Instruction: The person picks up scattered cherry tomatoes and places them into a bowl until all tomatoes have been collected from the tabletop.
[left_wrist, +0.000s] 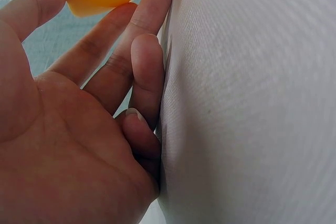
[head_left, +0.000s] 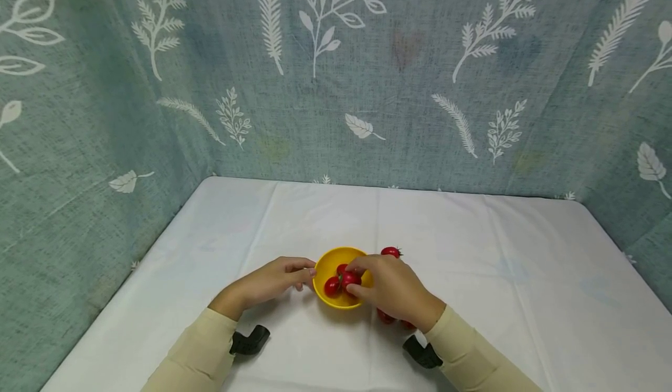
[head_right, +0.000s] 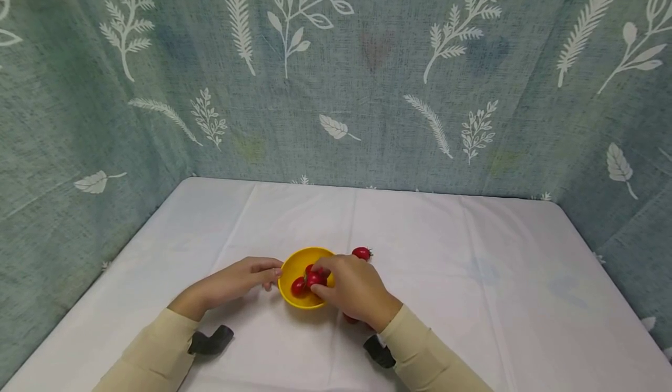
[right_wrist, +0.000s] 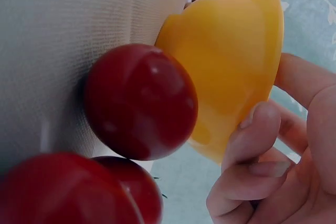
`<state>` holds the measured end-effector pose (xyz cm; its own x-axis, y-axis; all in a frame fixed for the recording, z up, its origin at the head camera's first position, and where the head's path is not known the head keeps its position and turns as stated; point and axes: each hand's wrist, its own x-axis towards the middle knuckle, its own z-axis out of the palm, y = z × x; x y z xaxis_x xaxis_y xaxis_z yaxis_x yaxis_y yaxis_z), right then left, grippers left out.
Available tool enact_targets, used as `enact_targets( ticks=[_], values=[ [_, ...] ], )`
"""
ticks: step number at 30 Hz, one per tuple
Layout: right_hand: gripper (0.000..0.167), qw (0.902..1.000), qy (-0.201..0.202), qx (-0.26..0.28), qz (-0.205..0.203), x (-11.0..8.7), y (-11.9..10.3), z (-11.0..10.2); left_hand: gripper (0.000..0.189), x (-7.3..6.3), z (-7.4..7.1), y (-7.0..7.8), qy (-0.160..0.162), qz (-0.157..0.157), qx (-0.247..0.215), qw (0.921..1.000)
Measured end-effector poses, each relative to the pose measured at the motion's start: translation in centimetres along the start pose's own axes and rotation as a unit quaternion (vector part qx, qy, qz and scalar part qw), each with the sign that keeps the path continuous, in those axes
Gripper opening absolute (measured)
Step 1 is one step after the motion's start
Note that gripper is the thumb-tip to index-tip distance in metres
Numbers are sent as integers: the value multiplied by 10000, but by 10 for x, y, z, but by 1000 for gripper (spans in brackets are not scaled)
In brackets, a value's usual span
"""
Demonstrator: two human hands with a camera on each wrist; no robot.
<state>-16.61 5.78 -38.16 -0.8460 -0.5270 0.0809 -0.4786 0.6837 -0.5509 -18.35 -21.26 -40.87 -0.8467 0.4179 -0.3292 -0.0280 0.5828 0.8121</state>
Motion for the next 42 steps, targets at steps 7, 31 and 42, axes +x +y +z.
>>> enact_targets(
  ticks=[7, 31, 42],
  values=[
    [32, 9995, 171, -173, 183, 2, 0, 3, 40, 1, 0, -2, 6, 7, 4, 10000],
    [35, 9991, 324, -76, 281, 0, 4, -11, 41, 2, 0, -3, 13, -12, -64, 10000],
    [29, 9967, 763, 28, 280, -1, 14, -23, 43, 1, 0, -2, 11, -57, -8, 10000]
  ],
)
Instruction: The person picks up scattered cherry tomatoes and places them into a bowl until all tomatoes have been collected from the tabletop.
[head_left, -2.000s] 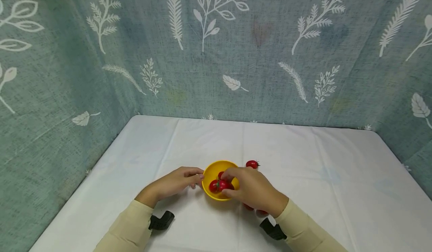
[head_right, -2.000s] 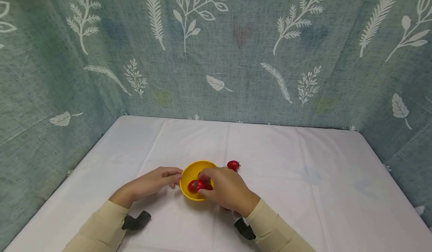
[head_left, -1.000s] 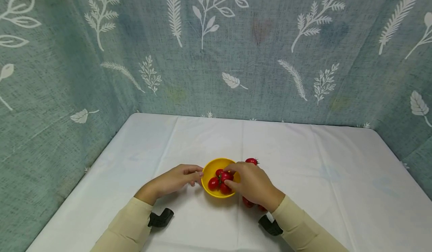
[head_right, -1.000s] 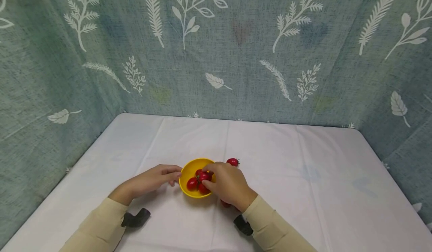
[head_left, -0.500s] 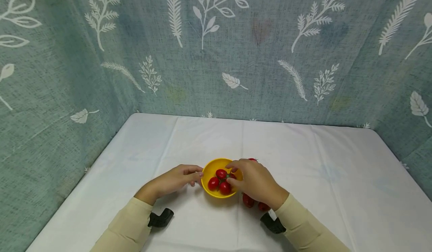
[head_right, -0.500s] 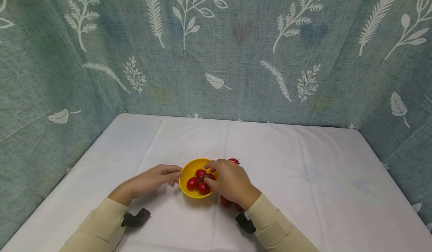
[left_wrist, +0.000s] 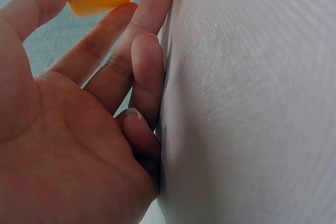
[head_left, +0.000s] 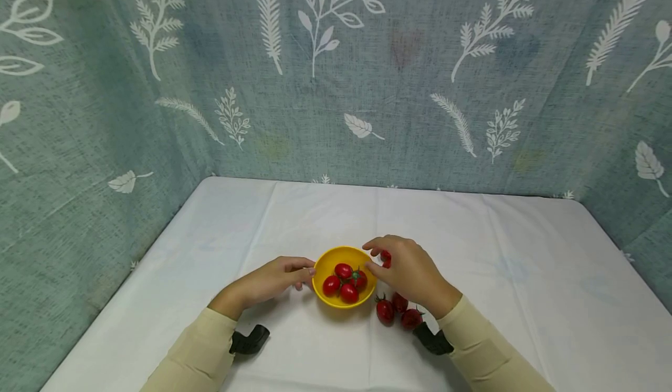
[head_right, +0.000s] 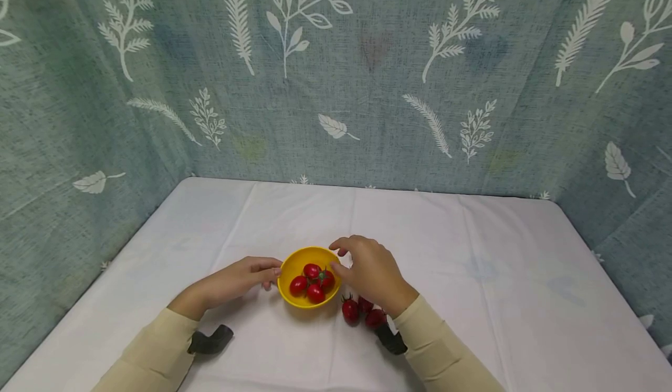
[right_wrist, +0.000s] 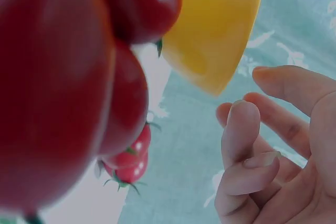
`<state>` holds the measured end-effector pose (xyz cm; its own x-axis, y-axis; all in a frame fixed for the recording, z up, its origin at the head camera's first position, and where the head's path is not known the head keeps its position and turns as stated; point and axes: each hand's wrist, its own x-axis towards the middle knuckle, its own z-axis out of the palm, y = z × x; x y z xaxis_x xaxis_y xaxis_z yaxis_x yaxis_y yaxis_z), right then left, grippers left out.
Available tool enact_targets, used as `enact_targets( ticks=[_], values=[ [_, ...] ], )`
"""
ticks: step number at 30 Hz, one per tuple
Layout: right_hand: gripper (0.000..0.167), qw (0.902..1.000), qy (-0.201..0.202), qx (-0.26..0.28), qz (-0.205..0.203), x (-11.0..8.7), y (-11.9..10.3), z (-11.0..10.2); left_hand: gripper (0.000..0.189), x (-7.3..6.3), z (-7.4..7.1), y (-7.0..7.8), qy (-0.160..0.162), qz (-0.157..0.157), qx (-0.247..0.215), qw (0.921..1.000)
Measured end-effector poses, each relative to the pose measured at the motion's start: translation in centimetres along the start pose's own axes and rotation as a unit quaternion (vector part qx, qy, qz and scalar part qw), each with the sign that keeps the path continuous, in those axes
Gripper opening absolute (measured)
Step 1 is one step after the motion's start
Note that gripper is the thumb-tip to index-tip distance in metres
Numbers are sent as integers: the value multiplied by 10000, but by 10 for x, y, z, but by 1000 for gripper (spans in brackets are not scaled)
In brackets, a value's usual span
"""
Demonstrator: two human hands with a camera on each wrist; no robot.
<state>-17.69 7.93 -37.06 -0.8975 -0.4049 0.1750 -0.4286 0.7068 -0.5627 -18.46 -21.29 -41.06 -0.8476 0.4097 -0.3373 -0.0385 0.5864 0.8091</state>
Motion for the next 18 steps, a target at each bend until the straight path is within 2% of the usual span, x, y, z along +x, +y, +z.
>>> enact_targets(
  ticks=[8, 18],
  values=[
    [29, 9999, 78, -92, 41, 3, 12, -6, 44, 0, -1, 1, -7, 6, -53, 10000],
    [32, 9989, -19, -172, 432, 8, 28, -7, 45, 0, -1, -1, -18, -6, -44, 10000]
  ],
)
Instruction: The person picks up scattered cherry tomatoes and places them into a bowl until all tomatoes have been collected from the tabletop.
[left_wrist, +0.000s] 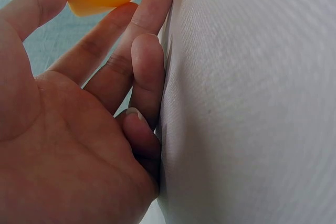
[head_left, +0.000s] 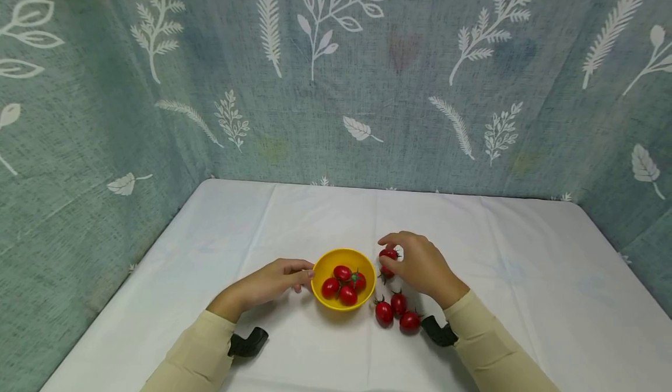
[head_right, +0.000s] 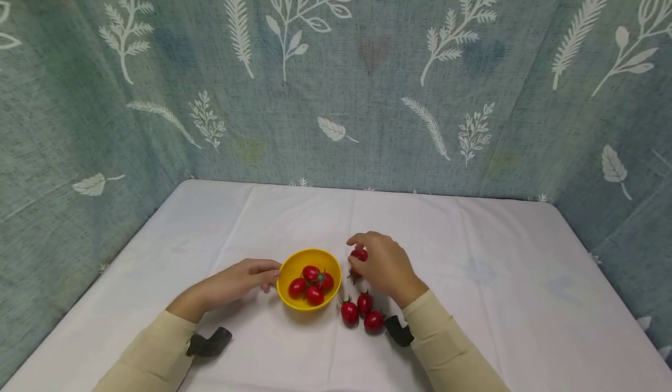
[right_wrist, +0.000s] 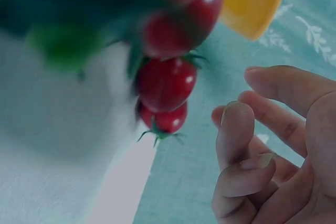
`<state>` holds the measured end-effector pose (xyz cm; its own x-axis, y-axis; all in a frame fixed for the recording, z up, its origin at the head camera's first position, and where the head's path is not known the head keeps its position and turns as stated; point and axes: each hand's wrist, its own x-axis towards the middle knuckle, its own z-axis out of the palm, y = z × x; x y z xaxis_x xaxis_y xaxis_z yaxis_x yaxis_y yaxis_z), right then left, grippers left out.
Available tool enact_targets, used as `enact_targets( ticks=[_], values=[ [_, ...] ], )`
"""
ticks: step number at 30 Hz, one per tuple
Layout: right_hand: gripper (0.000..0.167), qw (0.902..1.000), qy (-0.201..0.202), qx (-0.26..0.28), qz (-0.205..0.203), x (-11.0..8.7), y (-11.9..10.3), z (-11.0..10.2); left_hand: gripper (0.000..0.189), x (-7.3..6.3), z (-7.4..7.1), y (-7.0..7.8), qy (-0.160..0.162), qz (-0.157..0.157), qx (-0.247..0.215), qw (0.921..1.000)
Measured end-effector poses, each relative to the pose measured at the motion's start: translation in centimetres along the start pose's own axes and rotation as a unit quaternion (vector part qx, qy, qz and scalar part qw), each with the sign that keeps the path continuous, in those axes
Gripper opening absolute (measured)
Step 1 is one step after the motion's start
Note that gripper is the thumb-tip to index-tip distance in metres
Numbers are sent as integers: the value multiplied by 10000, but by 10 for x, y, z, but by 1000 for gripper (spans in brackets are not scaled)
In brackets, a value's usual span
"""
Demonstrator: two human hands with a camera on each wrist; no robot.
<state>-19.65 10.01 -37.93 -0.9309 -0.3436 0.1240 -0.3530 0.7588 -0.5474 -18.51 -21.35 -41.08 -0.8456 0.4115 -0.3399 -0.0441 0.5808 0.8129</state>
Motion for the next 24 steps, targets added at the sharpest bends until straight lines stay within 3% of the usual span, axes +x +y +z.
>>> enact_targets(
  ticks=[11, 24],
  values=[
    [29, 9990, -17, -436, 137, 6, 16, 1, 45, -2, 1, 3, 18, 71, -24, 10000],
    [28, 9980, -183, -548, 251, 8, 24, 4, 45, -1, 0, 0, 12, 29, -4, 10000]
  ],
)
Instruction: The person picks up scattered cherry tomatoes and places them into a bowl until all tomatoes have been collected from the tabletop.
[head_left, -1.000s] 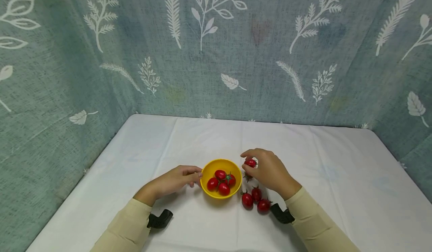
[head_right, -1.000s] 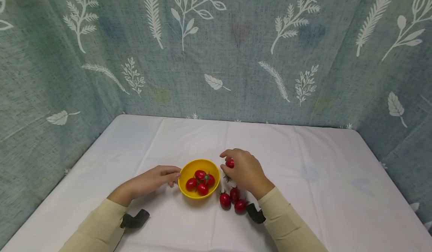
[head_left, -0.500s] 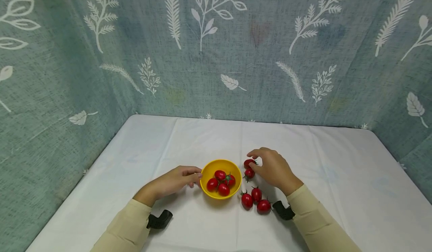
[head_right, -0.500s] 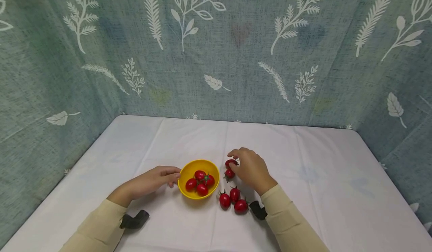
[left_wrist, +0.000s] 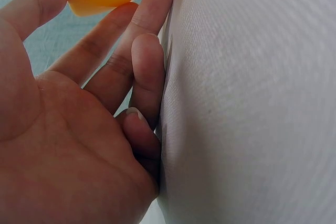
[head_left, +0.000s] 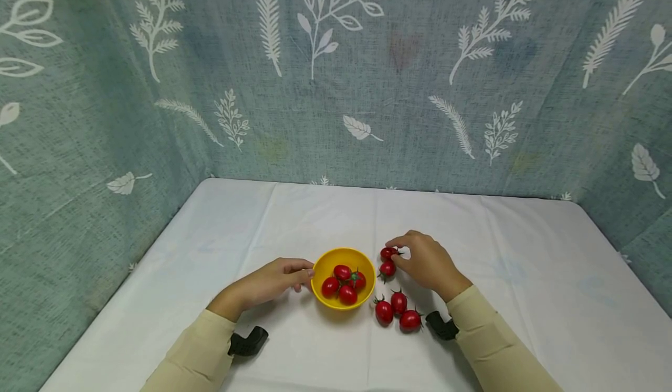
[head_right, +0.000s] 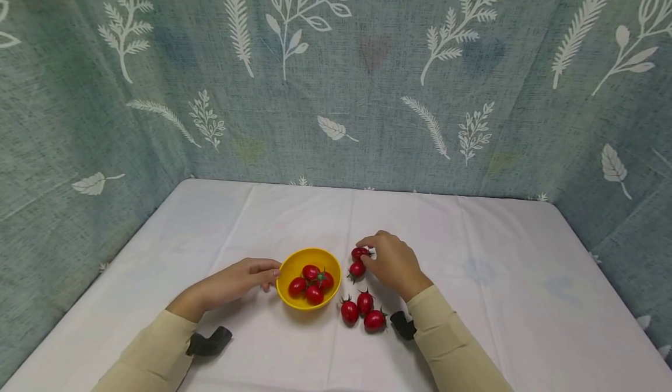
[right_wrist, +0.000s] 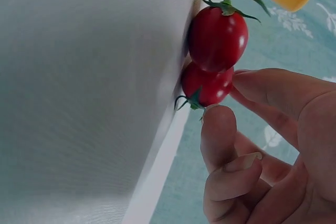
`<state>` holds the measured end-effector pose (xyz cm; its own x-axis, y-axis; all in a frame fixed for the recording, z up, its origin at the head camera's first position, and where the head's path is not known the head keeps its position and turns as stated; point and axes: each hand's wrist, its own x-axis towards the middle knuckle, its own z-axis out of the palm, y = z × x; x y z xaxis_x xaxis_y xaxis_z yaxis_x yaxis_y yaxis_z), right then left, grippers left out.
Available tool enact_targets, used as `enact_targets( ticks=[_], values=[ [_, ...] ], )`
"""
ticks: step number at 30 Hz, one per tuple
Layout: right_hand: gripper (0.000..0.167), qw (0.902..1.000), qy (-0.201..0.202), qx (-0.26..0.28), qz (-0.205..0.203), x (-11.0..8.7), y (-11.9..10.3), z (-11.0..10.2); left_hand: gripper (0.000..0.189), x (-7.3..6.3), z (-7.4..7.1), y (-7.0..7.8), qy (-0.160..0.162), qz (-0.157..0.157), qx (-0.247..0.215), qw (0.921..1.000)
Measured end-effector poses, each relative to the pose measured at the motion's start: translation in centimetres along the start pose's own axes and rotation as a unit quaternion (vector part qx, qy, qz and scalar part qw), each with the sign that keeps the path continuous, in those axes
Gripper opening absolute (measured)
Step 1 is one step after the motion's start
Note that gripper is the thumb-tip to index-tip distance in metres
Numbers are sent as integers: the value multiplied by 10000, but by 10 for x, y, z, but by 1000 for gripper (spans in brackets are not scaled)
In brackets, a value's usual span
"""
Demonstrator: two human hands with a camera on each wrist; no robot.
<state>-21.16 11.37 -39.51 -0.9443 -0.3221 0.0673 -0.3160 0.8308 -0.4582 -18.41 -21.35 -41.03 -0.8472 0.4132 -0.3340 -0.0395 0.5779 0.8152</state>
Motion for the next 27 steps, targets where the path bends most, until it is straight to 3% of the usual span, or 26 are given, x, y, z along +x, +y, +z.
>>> enact_targets(
  ticks=[27],
  values=[
    [29, 9994, -237, -205, 146, 3, 6, 2, 44, -2, 0, 2, -22, 82, -57, 9999]
  ],
)
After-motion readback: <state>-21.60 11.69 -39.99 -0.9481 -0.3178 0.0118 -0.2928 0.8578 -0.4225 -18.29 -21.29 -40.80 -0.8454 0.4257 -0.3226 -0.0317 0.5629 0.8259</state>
